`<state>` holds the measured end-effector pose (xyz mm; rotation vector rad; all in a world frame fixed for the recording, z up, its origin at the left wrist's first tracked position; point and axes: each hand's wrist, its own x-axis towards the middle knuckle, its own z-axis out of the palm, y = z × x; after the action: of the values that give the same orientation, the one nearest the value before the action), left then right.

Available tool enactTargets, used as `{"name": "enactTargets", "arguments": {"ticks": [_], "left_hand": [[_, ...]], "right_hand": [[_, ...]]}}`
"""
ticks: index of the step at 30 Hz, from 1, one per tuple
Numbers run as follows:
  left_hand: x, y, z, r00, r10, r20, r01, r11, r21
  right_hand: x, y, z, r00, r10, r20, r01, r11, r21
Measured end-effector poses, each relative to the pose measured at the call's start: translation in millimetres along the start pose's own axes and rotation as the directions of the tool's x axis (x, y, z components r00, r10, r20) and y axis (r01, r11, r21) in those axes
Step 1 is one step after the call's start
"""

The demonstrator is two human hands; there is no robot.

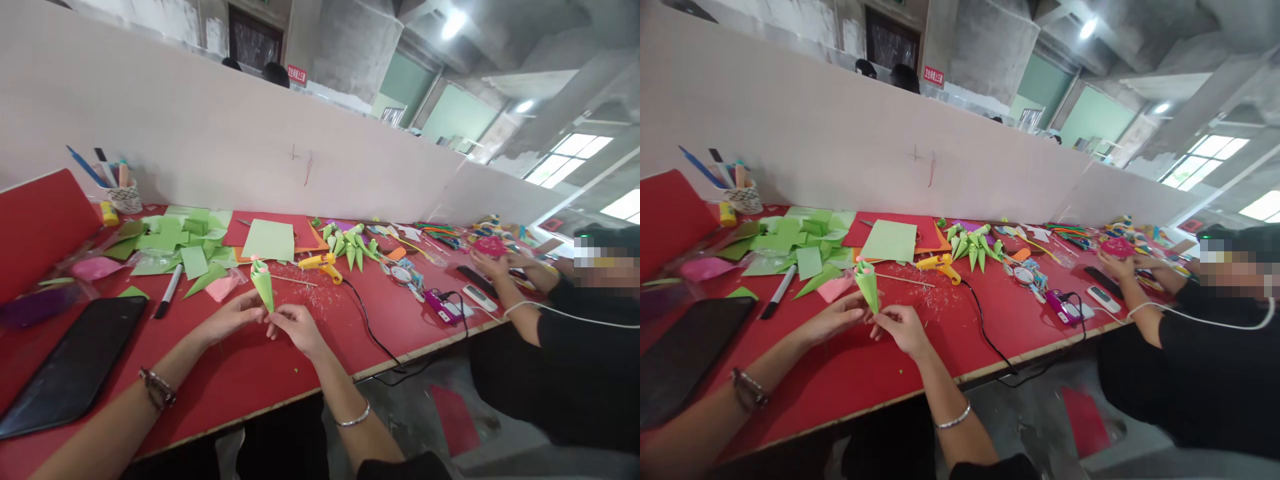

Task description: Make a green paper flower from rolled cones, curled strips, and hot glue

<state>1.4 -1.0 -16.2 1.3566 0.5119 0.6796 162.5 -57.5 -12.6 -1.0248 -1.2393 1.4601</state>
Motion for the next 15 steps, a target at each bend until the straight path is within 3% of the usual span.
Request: {"name": "enactTargets", "arguments": {"ticks": [5,10,13,15], "left_hand": [[-1.6,1.8,-3.2,0.989,-0.013,0.147,-0.004,0.993,0.114],[-2.6,1.6,-3.4,0.974,-0.052,0.222,0.020,0.989,0.144],[-2.5,2.5,-3.1,0.971,-0.066,0.231,0.035,0.990,0.137],[-2.6,3.1,-3.2,0.970,-0.073,0.231,0.043,0.990,0.135]], "right_hand": [[-15.0,-16.5,-31.7,0.972,-0.118,-0.205,0.097,0.989,-0.107],[-25.4,-46.9,-93.7,0.854,-0.298,-0.427,0.184,0.940,-0.288],[-10.0,-62.5,-135.9,0.781,-0.371,-0.503,0.112,0.875,-0.472],[10.0,-66.3,-161.7,0.762,-0.360,-0.538,0.009,0.837,-0.547]]}}
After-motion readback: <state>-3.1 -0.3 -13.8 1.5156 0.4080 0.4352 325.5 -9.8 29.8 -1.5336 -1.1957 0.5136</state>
